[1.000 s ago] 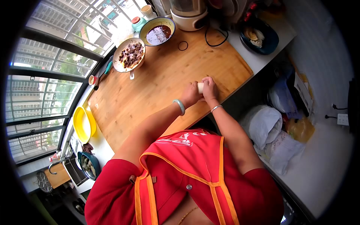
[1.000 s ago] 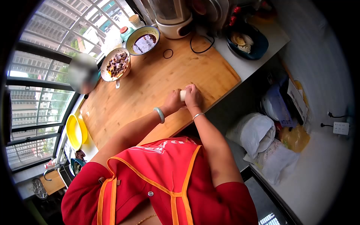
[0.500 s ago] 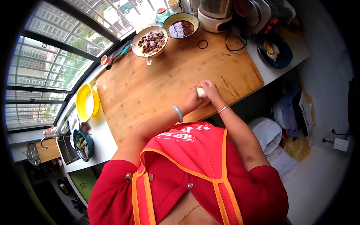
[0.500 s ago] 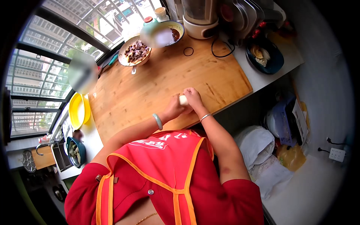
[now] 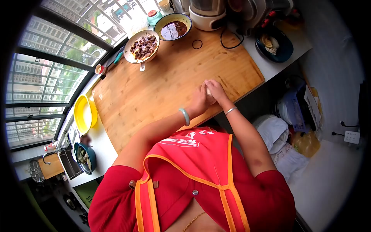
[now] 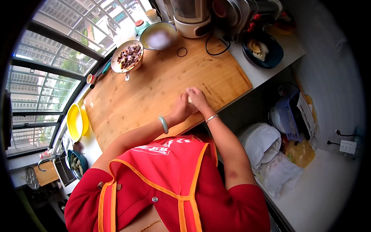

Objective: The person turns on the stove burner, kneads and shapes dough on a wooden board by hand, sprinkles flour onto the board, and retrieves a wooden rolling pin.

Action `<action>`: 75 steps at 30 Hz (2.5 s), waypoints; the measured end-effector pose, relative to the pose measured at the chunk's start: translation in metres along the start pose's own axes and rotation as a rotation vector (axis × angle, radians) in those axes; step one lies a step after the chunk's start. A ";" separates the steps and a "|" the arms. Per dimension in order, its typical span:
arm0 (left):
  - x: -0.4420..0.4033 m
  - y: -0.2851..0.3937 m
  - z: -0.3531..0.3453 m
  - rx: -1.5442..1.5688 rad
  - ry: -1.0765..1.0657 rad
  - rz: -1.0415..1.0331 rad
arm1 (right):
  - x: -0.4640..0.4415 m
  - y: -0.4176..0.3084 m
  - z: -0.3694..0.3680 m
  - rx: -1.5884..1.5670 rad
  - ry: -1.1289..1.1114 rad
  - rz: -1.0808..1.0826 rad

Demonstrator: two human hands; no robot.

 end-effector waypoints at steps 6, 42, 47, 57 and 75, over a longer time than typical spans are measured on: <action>0.005 -0.023 -0.011 0.255 -0.097 0.153 | 0.012 0.016 0.017 0.148 0.203 0.094; 0.182 -0.138 0.263 -0.501 0.293 0.237 | 0.150 -0.114 -0.278 0.398 -0.767 1.027; 0.234 -0.164 0.264 -0.191 0.183 0.490 | 0.141 -0.079 -0.307 0.287 -0.946 0.771; 0.130 -0.189 0.256 -0.243 0.365 0.463 | 0.176 -0.040 -0.378 0.982 -0.727 1.187; 0.124 -0.200 0.271 -0.149 0.354 0.131 | 0.149 -0.011 -0.394 1.188 -0.709 1.247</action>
Point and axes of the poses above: each hand's wrist, its own x-axis away from the middle knuckle, its own z-axis out of the back of the hand, y = z × x, the point moved 6 cm from there along -x, towards the middle knuckle, and after that the axes turned 10 degrees about y, right-handed, at the moved point
